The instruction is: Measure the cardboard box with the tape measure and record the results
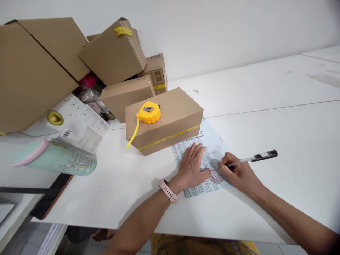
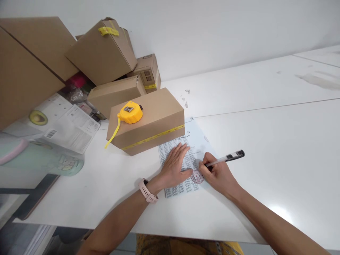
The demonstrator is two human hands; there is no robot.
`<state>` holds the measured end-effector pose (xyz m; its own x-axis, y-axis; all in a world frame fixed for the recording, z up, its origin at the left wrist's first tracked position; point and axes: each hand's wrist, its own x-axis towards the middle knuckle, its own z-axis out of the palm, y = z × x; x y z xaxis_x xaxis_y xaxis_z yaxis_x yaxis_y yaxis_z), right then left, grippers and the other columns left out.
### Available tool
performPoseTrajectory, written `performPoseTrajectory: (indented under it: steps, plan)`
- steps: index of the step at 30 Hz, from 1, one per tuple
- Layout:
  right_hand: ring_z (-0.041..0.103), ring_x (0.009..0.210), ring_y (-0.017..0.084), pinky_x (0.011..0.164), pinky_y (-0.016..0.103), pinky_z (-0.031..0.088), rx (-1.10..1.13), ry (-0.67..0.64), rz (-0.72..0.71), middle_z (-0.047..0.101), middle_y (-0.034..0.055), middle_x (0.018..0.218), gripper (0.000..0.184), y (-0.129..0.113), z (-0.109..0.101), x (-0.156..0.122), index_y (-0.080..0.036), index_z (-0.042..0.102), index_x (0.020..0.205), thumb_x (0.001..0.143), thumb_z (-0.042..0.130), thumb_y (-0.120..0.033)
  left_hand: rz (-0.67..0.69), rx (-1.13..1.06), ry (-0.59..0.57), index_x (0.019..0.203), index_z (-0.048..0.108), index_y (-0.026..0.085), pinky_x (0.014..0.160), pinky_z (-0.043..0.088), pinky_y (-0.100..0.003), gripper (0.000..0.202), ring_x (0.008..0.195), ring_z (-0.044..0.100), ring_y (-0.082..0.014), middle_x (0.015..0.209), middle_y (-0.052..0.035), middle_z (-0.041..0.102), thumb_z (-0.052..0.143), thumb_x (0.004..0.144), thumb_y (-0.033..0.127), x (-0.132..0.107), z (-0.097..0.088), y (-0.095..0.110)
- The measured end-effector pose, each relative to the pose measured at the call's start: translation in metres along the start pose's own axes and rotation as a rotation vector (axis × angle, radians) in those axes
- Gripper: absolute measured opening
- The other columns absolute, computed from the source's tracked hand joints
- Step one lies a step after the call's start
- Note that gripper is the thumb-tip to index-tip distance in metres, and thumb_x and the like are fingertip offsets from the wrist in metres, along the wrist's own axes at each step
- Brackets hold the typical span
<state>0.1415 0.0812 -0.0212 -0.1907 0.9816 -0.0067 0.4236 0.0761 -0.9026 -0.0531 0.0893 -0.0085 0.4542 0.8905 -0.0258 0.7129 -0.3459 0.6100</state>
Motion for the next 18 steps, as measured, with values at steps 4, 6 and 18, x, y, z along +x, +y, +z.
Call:
performPoseTrajectory:
  steps: [4, 6, 18]
  plan:
    - [0.028, 0.052, 0.011, 0.047, 0.027, 0.023, -0.006, 0.005, -0.016, 0.03, -0.0063, 0.056, 0.031, -0.001, 0.001, 0.0, -0.024, 0.038, 0.065, 0.087, 0.057, -0.035, -0.006, 0.001, -0.005, 0.15, 0.027, 0.01, 0.126, 0.009, -0.043, 0.076, 0.153, 0.005, -0.0224, 0.163, -0.0127, 0.022, 0.056, 0.083, 0.032, 0.0, 0.0, 0.0]
    - [0.029, 0.051, 0.011, 0.046, 0.026, 0.023, -0.021, 0.013, -0.023, 0.031, -0.0061, 0.056, 0.031, -0.003, 0.001, 0.0, -0.024, 0.038, 0.065, 0.087, 0.057, -0.036, -0.007, 0.0, -0.008, 0.15, 0.027, 0.01, 0.126, 0.009, -0.043, 0.076, 0.153, 0.004, -0.0221, 0.163, -0.0123, 0.022, 0.056, 0.083, 0.032, 0.0, -0.001, 0.001]
    - [0.06, 0.092, 0.026, 0.069, 0.035, 0.049, -0.514, 0.154, -0.416, 0.064, 0.0069, 0.101, 0.029, 0.026, -0.026, 0.018, -0.029, 0.061, 0.111, 0.092, 0.04, -0.023, 0.045, -0.037, 0.117, 0.142, 0.043, 0.013, 0.123, 0.024, -0.046, 0.064, 0.148, 0.029, -0.0274, 0.153, -0.0135, 0.043, 0.062, 0.082, 0.03, -0.006, -0.002, 0.008]
